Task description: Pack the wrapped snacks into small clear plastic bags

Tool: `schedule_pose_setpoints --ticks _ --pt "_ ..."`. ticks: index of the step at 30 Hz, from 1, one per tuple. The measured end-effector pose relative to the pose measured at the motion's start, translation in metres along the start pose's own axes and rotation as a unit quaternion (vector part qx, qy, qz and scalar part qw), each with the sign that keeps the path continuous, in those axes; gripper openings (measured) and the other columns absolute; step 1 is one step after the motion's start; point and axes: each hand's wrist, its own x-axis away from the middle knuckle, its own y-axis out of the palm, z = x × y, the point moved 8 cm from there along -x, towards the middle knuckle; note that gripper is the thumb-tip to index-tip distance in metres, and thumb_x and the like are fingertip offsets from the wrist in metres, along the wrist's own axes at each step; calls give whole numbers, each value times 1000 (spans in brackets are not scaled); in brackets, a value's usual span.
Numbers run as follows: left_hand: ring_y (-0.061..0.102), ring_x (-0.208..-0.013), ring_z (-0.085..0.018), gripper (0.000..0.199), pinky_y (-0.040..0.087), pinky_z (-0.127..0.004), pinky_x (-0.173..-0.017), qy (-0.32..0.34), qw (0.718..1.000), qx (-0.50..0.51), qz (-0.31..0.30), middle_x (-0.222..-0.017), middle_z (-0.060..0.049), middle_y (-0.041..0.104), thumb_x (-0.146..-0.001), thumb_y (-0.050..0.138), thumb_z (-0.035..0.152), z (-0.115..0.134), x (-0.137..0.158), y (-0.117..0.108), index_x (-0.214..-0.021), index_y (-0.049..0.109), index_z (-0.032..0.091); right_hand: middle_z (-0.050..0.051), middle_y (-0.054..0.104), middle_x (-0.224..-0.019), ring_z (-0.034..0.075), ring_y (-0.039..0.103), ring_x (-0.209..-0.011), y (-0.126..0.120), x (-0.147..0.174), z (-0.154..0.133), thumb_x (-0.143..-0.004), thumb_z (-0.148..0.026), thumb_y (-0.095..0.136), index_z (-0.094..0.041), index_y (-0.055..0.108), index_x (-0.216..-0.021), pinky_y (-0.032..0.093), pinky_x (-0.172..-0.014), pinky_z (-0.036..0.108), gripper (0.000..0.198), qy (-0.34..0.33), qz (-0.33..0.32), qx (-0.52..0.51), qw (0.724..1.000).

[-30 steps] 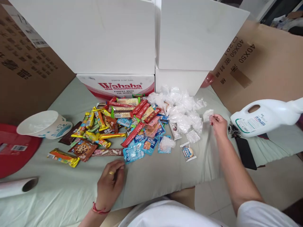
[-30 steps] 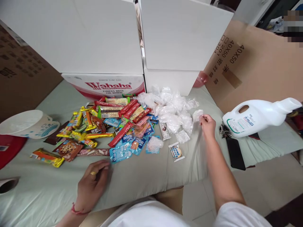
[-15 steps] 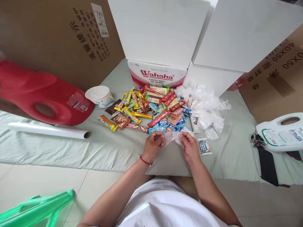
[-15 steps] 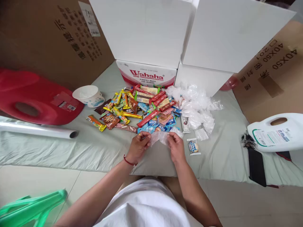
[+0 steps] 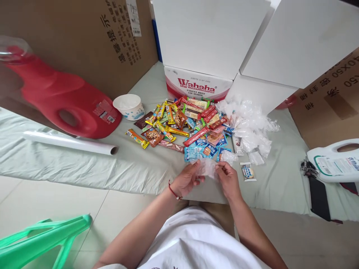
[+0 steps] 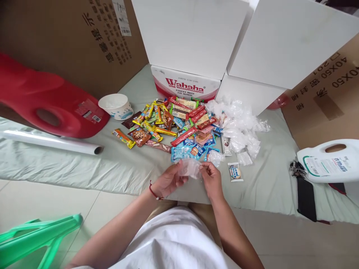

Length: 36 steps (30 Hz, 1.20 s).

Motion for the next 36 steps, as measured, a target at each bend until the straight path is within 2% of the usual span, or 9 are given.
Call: schedule_pose_setpoints --ticks 6,11,16,18,21,25,28,31,36 --pt "56 -62 -12 54 43 -24 -59 136 980 -90 117 -69 3 62 -48 97 43 43 -5 -47 -79 61 18 -2 57 -69 12 42 -60 6 5 -3 -86 -50 74 -20 70 -87 33 -56 25 30 -29 -64 99 993" --pt "52 -67 -12 38 43 -25 -63 298 874 -216 319 -76 3 60 -62 87 41 73 38 -79 -84 62 21 1 63 -79 13 50 -63 8 14 -29 -96 -37 64 -21 71 -91 42 -62 27 18 -193 9 251 948" --pt "47 -52 -12 43 30 -25 -46 117 966 -202 107 -66 2 57 -80 69 65 10 32 -32 -81 62 22 5 69 -93 18 66 -83 47 46 -42 -100 -20 56 -23 72 -101 52 -76 30 16 -344 -33 326 880" --pt "46 -50 -11 44 30 -25 -46 106 971 -187 104 -63 3 56 -76 73 64 0 30 -26 -78 60 22 5 70 -92 18 67 -86 63 59 -38 -100 -18 56 -25 72 -101 53 -77 30 18 -357 -93 335 867" --pt "46 -54 -11 37 36 -25 -53 159 958 -202 127 -60 4 56 -74 78 54 5 28 -29 -74 61 21 5 69 -100 15 61 -72 62 60 -33 -100 -25 58 -26 71 -108 51 -66 29 15 -314 -106 286 899" --pt "54 -67 -13 30 42 -26 -64 185 956 -221 58 -73 0 64 -76 80 47 8 30 -24 -79 69 19 13 63 -128 11 49 -59 29 24 -16 -92 -41 67 -22 57 -138 47 -59 31 51 -168 21 238 956" --pt "58 -74 -14 33 45 -27 -71 198 967 -154 46 -79 -1 67 -75 82 48 15 34 -30 -83 70 19 7 70 -101 12 48 -59 28 -3 7 -80 -48 73 -19 68 -121 44 -58 29 50 -60 -27 212 975" --pt "54 -66 -11 38 43 -25 -65 206 968 -86 115 -72 2 63 -69 88 49 25 39 -54 -79 69 19 -1 60 -69 12 44 -59 26 -9 17 -76 -52 75 -20 70 -89 38 -57 26 35 2 -44 131 990" --pt "51 -62 -10 42 41 -23 -58 189 967 -88 148 -68 2 60 -63 92 51 25 46 -74 -72 67 19 -5 50 -66 9 31 -53 19 13 28 -71 -57 82 -22 65 -87 25 -48 23 42 84 -45 27 995"
